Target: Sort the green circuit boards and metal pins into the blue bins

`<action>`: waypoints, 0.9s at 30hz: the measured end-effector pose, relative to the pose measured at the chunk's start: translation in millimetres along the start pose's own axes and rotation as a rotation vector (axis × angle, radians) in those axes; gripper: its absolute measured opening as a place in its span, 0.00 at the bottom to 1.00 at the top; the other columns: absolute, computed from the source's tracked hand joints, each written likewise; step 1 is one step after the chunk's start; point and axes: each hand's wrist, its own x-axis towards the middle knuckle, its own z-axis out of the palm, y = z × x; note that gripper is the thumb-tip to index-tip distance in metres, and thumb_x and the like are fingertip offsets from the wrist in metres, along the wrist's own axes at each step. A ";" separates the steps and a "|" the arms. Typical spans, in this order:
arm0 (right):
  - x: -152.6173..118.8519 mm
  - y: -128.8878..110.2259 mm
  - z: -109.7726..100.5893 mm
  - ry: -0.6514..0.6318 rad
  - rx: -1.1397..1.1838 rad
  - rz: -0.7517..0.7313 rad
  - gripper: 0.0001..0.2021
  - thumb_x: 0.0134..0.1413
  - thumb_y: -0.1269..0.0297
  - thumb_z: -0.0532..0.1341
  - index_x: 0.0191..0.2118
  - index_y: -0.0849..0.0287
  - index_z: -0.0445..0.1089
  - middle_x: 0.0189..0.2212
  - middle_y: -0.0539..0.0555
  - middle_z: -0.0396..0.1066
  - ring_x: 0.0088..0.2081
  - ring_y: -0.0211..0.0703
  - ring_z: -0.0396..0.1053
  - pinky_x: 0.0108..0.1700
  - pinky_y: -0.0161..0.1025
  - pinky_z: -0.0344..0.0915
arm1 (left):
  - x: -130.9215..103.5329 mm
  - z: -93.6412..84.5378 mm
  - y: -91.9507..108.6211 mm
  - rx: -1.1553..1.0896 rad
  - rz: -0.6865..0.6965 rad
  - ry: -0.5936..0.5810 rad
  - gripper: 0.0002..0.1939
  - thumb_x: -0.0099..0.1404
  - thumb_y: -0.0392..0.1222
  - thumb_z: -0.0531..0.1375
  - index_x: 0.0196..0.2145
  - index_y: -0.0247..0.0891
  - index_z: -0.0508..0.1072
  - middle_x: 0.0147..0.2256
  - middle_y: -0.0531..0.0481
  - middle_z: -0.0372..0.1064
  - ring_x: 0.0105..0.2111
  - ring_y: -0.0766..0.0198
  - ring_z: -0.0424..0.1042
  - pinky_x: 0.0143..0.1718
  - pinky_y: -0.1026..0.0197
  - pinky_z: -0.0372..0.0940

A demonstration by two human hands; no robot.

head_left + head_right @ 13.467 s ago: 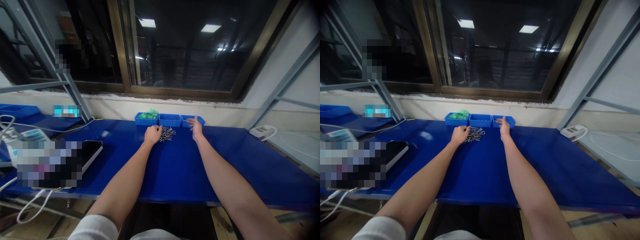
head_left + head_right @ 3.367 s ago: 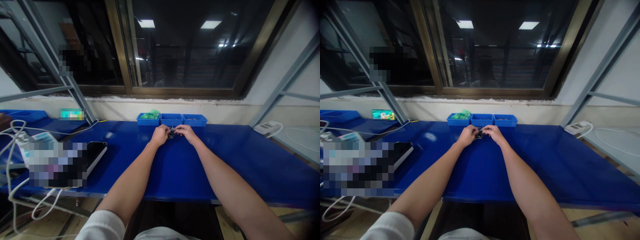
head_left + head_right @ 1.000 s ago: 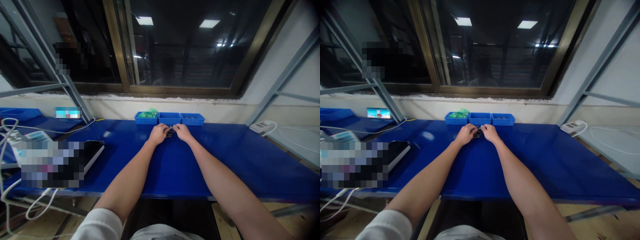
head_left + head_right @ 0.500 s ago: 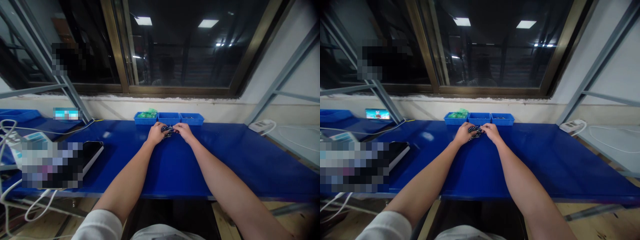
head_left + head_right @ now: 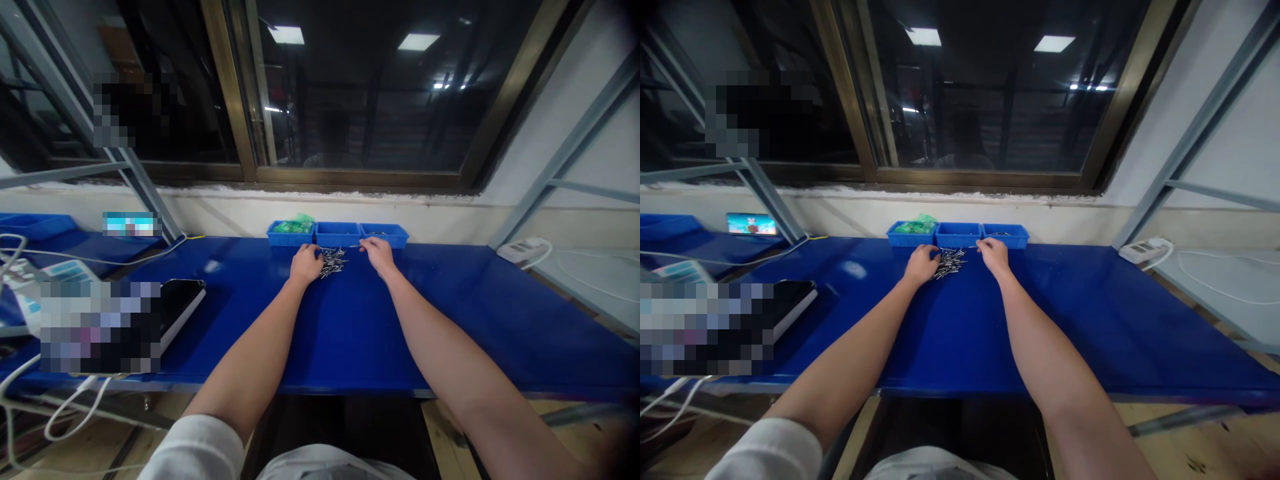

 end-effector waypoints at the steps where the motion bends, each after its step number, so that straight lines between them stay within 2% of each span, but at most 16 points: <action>1: 1.4 0.6 0.0 -0.013 -0.018 0.005 0.14 0.44 0.54 0.58 0.21 0.58 0.71 0.22 0.51 0.72 0.29 0.42 0.67 0.35 0.37 0.59 | -0.2 0.5 0.4 0.002 -0.003 -0.007 0.15 0.62 0.42 0.53 0.45 0.38 0.71 0.47 0.43 0.66 0.46 0.54 0.69 0.50 0.55 0.61; 4: 6.1 2.2 0.7 -0.001 -0.016 0.010 0.14 0.44 0.54 0.58 0.21 0.59 0.71 0.22 0.52 0.72 0.30 0.43 0.68 0.37 0.38 0.61 | -0.7 1.5 2.3 0.002 0.009 -0.022 0.16 0.62 0.42 0.54 0.46 0.38 0.71 0.47 0.43 0.66 0.46 0.54 0.69 0.50 0.56 0.61; 5: 7.8 2.4 0.9 0.017 0.024 0.006 0.13 0.44 0.55 0.58 0.23 0.59 0.72 0.24 0.53 0.73 0.31 0.43 0.69 0.37 0.39 0.61 | -0.9 1.6 3.1 0.000 0.019 -0.026 0.16 0.62 0.42 0.53 0.46 0.39 0.70 0.47 0.43 0.66 0.46 0.54 0.69 0.50 0.56 0.61; 7: 11.0 2.6 0.9 0.041 0.139 0.004 0.13 0.42 0.59 0.59 0.33 0.61 0.73 0.31 0.55 0.75 0.35 0.44 0.69 0.39 0.39 0.63 | -1.2 1.4 4.7 -0.007 0.041 -0.032 0.16 0.62 0.41 0.53 0.47 0.38 0.70 0.48 0.43 0.65 0.46 0.55 0.68 0.51 0.56 0.61; 10: 13.3 3.5 -0.2 0.009 0.238 0.054 0.30 0.39 0.65 0.60 0.54 0.59 0.64 0.44 0.57 0.72 0.38 0.43 0.69 0.40 0.40 0.65 | -1.6 0.7 6.4 -0.003 0.049 -0.048 0.16 0.62 0.41 0.53 0.47 0.38 0.70 0.48 0.43 0.65 0.47 0.55 0.68 0.51 0.57 0.61; 13: 11.7 7.5 0.4 -0.043 0.188 0.084 0.36 0.38 0.68 0.60 0.59 0.58 0.56 0.44 0.57 0.72 0.36 0.42 0.69 0.39 0.40 0.65 | -2.1 1.6 6.0 0.029 0.063 -0.092 0.19 0.63 0.44 0.53 0.50 0.38 0.68 0.50 0.43 0.65 0.49 0.56 0.67 0.53 0.57 0.59; 17: 4.3 14.1 7.9 -0.137 -0.067 -0.010 0.26 0.41 0.68 0.59 0.51 0.62 0.66 0.37 0.56 0.74 0.32 0.40 0.69 0.40 0.39 0.65 | -3.0 4.5 3.7 0.089 0.156 -0.199 0.22 0.64 0.50 0.51 0.51 0.38 0.68 0.53 0.42 0.64 0.52 0.55 0.64 0.54 0.58 0.57; 22: -6.7 12.7 23.0 -0.297 -0.453 -0.247 0.14 0.45 0.59 0.62 0.39 0.57 0.74 0.38 0.57 0.72 0.42 0.47 0.67 0.49 0.44 0.59 | -5.7 2.8 4.0 0.094 0.220 -0.231 0.19 0.65 0.50 0.50 0.48 0.43 0.72 0.51 0.47 0.67 0.49 0.57 0.67 0.51 0.59 0.60; 27: -10.8 7.6 30.2 -0.357 -0.518 -0.318 0.09 0.50 0.62 0.58 0.30 0.56 0.76 0.33 0.56 0.72 0.38 0.46 0.67 0.46 0.41 0.59 | -6.7 0.4 6.6 0.057 0.233 -0.218 0.16 0.64 0.46 0.51 0.43 0.44 0.75 0.43 0.47 0.73 0.42 0.57 0.72 0.46 0.58 0.64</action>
